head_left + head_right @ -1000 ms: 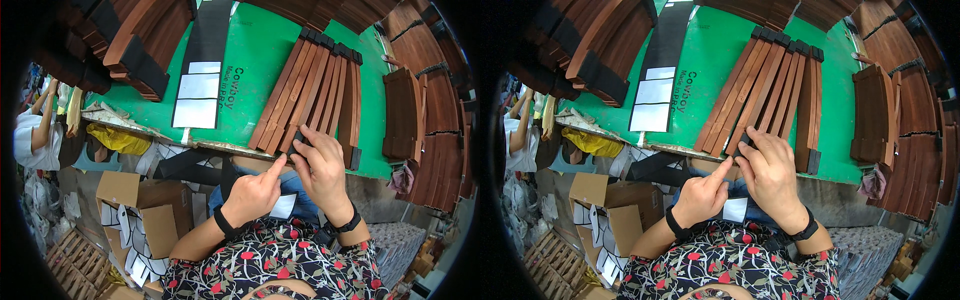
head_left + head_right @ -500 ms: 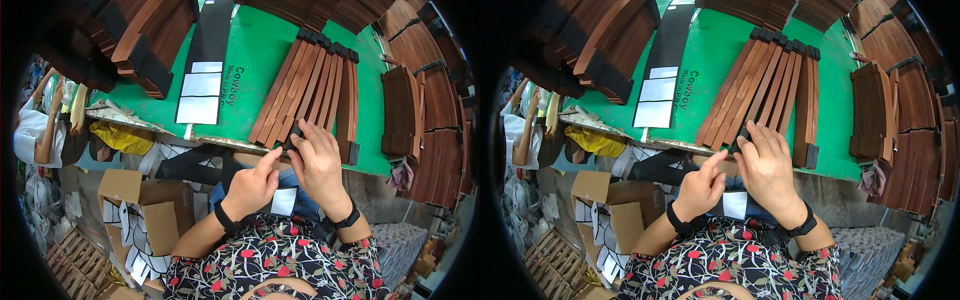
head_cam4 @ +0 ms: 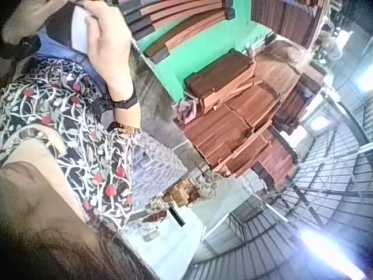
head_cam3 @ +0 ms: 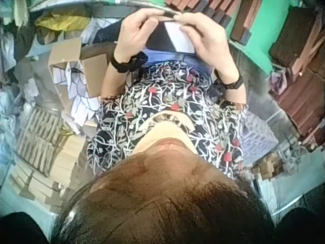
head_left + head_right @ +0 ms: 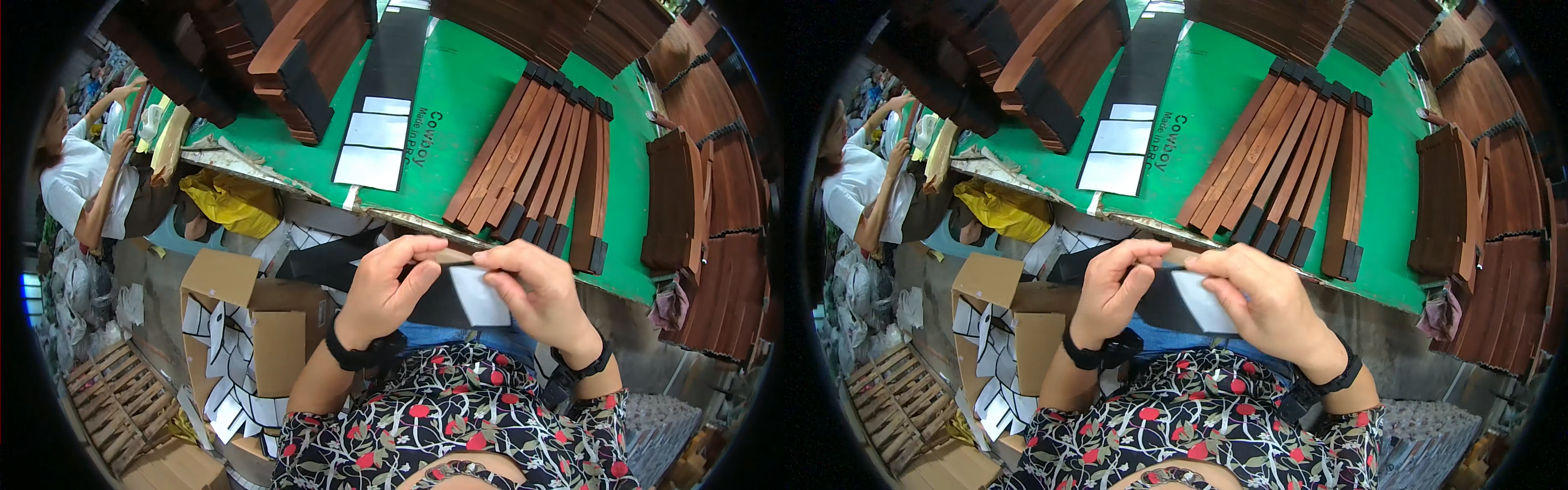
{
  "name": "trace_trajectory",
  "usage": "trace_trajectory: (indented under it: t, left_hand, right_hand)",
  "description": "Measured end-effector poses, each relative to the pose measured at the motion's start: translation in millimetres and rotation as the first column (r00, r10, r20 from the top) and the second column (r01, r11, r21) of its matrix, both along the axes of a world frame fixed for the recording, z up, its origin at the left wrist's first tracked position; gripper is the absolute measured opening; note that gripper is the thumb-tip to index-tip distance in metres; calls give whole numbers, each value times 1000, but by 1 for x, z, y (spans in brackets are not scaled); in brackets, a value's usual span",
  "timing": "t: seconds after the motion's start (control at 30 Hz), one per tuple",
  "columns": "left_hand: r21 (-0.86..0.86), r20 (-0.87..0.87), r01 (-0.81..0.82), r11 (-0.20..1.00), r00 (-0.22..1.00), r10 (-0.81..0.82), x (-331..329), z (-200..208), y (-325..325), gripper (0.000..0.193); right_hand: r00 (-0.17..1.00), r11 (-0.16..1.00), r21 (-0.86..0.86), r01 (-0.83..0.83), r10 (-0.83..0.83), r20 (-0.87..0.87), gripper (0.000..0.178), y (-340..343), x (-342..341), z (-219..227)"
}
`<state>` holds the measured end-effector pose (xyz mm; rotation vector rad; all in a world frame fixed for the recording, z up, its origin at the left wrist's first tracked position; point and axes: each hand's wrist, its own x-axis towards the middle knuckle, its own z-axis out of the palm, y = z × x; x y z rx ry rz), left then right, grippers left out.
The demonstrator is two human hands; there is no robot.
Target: Assembling wooden slats into a frame using adhesive tape or connectors.
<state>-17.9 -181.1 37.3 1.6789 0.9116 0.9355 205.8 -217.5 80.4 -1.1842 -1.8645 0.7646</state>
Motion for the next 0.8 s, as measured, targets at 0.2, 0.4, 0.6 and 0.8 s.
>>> trace_trajectory:
  t: [0.2, 0.4, 0.6, 0.8]
  left_hand:
    - [21, -147, 175, 984, 974, -170, -21, 5, -5, 33]
    - [-152, 83, -7, 988, 996, 20, -13, -6, -16, 51]
    - [-34, 22, -3, 999, 1000, 4, -15, 0, -22, 50]
    - [241, -104, -6, 970, 994, 32, -12, 2, -22, 51]
  right_hand:
    - [977, 970, 223, 92, -132, 170, 29, 5, -3, -6]
    - [909, 841, 541, 28, -246, 335, 36, 3, -22, -4]
    - [968, 963, 267, -38, -31, 248, 44, 7, -27, -13]
    - [978, 984, 167, -62, 26, 206, 39, 8, -23, -16]
